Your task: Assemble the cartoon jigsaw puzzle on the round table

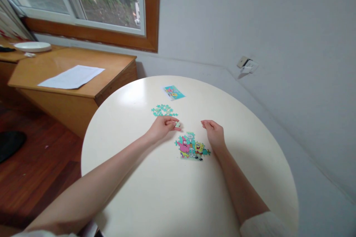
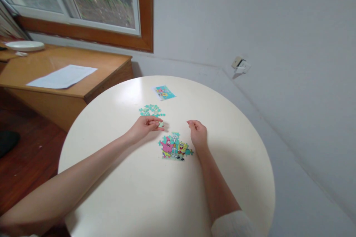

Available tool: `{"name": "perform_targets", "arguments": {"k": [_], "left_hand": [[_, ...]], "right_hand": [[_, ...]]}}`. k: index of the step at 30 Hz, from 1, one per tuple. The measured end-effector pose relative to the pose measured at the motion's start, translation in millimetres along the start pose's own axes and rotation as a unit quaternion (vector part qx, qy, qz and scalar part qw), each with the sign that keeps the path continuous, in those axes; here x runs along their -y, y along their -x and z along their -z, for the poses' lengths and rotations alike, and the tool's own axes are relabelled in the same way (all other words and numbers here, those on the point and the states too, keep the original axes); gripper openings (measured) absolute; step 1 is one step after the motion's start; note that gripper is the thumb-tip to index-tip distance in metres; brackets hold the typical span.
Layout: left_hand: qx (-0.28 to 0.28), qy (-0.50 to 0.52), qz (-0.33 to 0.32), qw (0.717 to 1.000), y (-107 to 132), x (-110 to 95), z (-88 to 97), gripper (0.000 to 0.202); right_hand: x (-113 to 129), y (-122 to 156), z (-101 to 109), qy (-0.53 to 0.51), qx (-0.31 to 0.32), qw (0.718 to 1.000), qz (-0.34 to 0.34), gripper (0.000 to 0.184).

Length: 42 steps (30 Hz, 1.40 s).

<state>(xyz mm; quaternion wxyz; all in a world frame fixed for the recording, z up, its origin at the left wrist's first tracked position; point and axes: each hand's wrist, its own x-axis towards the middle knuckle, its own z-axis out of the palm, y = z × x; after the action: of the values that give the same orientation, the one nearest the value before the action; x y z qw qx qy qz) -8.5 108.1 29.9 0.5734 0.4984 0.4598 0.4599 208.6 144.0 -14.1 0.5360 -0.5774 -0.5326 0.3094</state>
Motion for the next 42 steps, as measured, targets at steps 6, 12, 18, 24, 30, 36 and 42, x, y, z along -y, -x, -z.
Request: {"name": "perform_targets", "arguments": {"k": [6,12,18,24,30,36,42], "left_hand": [[0.001,-0.030,-0.003,1.000,1.7,-1.6,-1.5,0.009],[0.011,-0.034,0.002,0.999,2.2,-5.4,-2.1,0.004],[0.013,-0.076,-0.011,0.997,1.7,-7.8,-1.8,0.011],[0.034,-0.110,-0.009,0.993,3.3,-12.1,1.2,0.006],[0.100,-0.143,-0.013,0.985,8.6,-18.3,5.8,0.005],[0.147,-0.140,0.000,0.979,14.6,-25.2,4.4,0.005],[0.150,-0.122,0.028,0.981,12.6,-21.2,3.4,0.007]], "right_hand": [[2.8,0.9,-0.3,0.000,-0.002,1.000,0.001,0.032],[3.7,2.1,-1.0,-0.005,-0.007,1.000,0.000,0.031],[2.0,1.3,-0.3,0.009,0.003,1.000,0.016,0.032],[0.2,0.9,0.3,0.012,0.008,1.000,0.017,0.031],[1.1,1.0,0.0,0.023,0.005,0.999,0.023,0.031],[8.5,5.0,0.8,0.033,0.030,0.998,0.038,0.030],[19.4,14.7,0.7,0.149,0.222,0.945,0.187,0.038]]}}
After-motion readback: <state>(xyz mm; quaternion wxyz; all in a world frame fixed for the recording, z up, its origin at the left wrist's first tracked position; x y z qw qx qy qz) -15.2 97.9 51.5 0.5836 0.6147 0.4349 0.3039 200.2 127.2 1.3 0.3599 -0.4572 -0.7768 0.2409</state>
